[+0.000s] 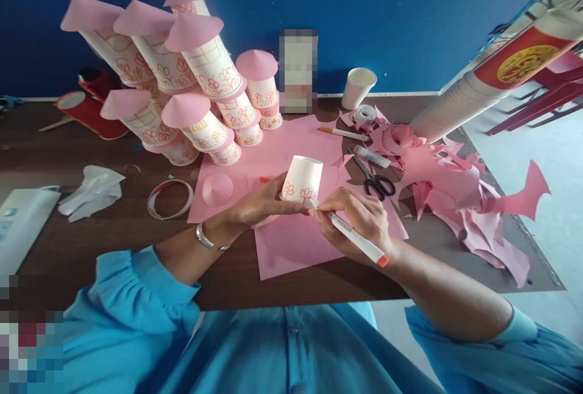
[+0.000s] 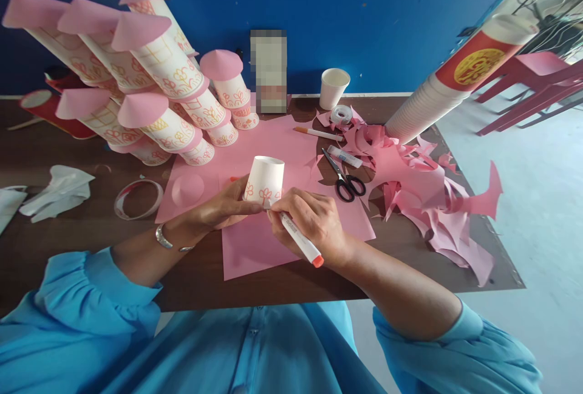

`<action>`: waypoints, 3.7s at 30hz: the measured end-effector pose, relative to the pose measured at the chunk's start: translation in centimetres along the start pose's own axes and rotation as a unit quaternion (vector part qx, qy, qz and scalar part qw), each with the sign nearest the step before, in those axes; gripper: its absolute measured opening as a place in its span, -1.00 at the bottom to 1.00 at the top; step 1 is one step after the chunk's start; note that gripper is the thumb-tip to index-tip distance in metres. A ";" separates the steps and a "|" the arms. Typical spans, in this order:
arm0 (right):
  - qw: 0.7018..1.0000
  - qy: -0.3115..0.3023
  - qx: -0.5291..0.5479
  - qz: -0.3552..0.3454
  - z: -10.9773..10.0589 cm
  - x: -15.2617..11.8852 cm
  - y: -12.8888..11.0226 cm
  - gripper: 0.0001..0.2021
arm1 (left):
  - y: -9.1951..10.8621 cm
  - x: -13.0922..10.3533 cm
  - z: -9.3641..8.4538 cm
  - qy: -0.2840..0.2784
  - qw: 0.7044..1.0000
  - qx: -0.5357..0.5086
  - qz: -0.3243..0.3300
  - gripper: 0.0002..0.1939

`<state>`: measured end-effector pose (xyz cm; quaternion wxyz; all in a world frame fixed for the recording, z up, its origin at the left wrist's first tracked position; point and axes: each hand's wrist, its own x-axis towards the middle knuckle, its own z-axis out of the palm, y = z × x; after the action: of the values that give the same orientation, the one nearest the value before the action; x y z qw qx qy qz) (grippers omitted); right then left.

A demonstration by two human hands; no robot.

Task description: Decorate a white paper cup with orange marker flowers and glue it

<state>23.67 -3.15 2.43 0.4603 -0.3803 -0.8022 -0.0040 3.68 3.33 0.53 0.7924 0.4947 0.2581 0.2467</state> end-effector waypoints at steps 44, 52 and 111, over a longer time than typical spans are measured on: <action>0.998 -0.012 0.052 -0.032 -0.3 -0.1 0.1 -0.86 | -0.6 -0.2 -0.8 -0.022 0.997 -0.069 0.030 -0.45; 0.998 -0.019 0.044 -0.040 -0.1 0.0 0.1 -0.86 | -0.3 -0.3 -0.6 -0.017 0.998 -0.062 0.019 -0.51; 1.000 -0.008 0.016 -0.006 -0.3 0.2 0.1 -0.84 | -0.6 -0.3 -0.7 -0.034 0.998 -0.045 0.040 -0.57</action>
<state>23.85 -3.04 2.73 0.4598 -0.3683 -0.8080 0.0086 3.12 3.35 -0.20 0.8116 0.4763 0.1999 0.2728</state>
